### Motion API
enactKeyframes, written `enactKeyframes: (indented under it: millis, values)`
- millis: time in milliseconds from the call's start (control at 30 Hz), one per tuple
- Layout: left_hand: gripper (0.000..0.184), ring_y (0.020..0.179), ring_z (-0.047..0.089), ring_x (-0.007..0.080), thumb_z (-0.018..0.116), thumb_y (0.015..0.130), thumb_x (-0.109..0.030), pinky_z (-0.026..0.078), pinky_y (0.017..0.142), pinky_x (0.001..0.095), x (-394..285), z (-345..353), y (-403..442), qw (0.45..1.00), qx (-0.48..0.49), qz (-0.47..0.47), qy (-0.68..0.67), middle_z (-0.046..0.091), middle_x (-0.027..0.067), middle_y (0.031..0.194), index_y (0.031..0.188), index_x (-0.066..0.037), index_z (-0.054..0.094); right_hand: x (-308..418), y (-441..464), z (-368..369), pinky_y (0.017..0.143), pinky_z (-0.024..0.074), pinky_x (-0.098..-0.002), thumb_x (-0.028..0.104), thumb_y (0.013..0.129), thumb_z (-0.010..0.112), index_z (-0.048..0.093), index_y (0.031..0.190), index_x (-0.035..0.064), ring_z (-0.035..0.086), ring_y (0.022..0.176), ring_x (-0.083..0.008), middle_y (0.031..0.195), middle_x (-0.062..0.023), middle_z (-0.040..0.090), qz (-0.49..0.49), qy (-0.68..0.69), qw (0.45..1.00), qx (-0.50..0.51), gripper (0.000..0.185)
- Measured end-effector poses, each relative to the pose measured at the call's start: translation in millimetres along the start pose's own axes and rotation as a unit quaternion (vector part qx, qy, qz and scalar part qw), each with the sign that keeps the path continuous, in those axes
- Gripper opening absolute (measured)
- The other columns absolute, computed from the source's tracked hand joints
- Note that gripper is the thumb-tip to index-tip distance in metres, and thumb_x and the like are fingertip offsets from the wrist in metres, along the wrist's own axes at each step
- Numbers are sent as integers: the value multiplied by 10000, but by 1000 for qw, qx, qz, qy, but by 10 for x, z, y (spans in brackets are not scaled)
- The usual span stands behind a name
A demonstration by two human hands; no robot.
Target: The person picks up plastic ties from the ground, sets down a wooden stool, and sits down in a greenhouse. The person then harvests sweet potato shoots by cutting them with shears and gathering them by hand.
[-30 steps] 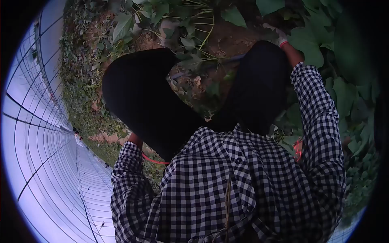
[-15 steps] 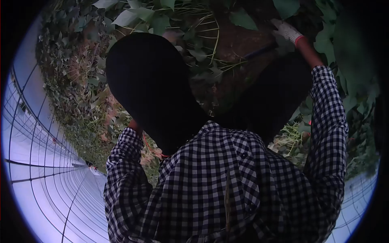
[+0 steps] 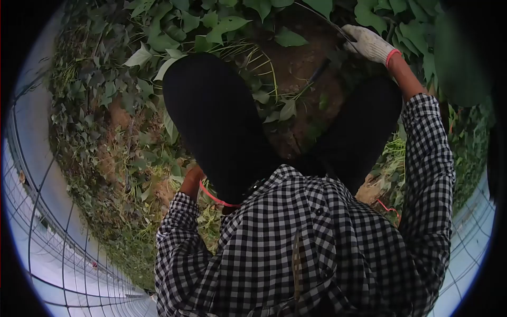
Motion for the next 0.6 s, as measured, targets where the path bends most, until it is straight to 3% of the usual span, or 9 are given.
enactKeyframes:
  millis: [33, 167, 267, 333, 400, 500, 600]
  values:
    - [155, 529, 544, 118, 674, 767, -43, 398, 459, 254, 76, -122, -12, 1000, 0, 3, 4, 646, 55, 701, 910, -11, 623, -35, -26, 5, 841, 490, -408, 208, 885, 538, 508, 1186, 66, 597, 975, -325, 1066, -146, 610, -40, -51, 995, -73, 334]
    - [169, 527, 560, 120, 681, 772, -37, 392, 444, 253, 182, -890, -129, 996, -65, 59, -31, 648, 64, 708, 925, -15, 612, 189, -101, -233, 747, 513, -415, 140, 861, 525, 511, 1118, 50, 624, 856, -313, 931, -146, 606, -43, -103, 990, -91, 272]
    - [167, 488, 522, 102, 675, 798, -47, 368, 435, 242, -208, -1442, -411, 951, -162, 165, -204, 636, 62, 686, 946, -21, 605, 472, -219, -458, 832, 488, -418, 136, 856, 542, 503, 1163, 64, 595, 955, -332, 993, -152, 611, -31, -125, 991, -37, 317]
    - [119, 507, 502, 86, 627, 818, -36, 356, 438, 224, -570, -1785, -603, 915, -253, 236, -206, 640, 67, 706, 935, -19, 612, 653, -297, -559, 801, 493, -426, 101, 827, 540, 511, 1127, 55, 602, 925, -334, 948, -150, 612, -39, -204, 978, -34, 304]
    - [128, 509, 479, 73, 622, 828, -45, 356, 457, 210, -1040, -2069, -642, 884, -286, 294, -224, 642, 62, 724, 950, -10, 611, 1020, -363, -739, 790, 498, -420, 166, 819, 555, 542, 1081, 49, 614, 907, -323, 920, -149, 615, -18, -221, 975, 3, 287]
    - [144, 510, 455, 59, 613, 843, -66, 358, 473, 207, -1913, -2187, -786, 888, -272, 355, -109, 642, 58, 734, 976, -10, 615, 1227, -395, -813, 777, 503, -415, 231, 818, 564, 568, 1038, 44, 624, 885, -313, 894, -146, 619, -7, -238, 971, 23, 289]
    - [163, 514, 462, 58, 621, 826, -81, 377, 496, 202, -2884, -1758, -904, 908, -205, 357, 82, 642, 55, 737, 973, -11, 615, 1160, -283, -801, 766, 508, -411, 281, 822, 564, 583, 1008, 42, 631, 867, -305, 875, -141, 623, -16, -248, 968, 29, 303]
Point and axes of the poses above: each hand's wrist, its own y-axis towards the middle knuckle, its own z-axis out of the palm, x = y × z, the point moved 3 cm from there along y, towards the middle knuckle
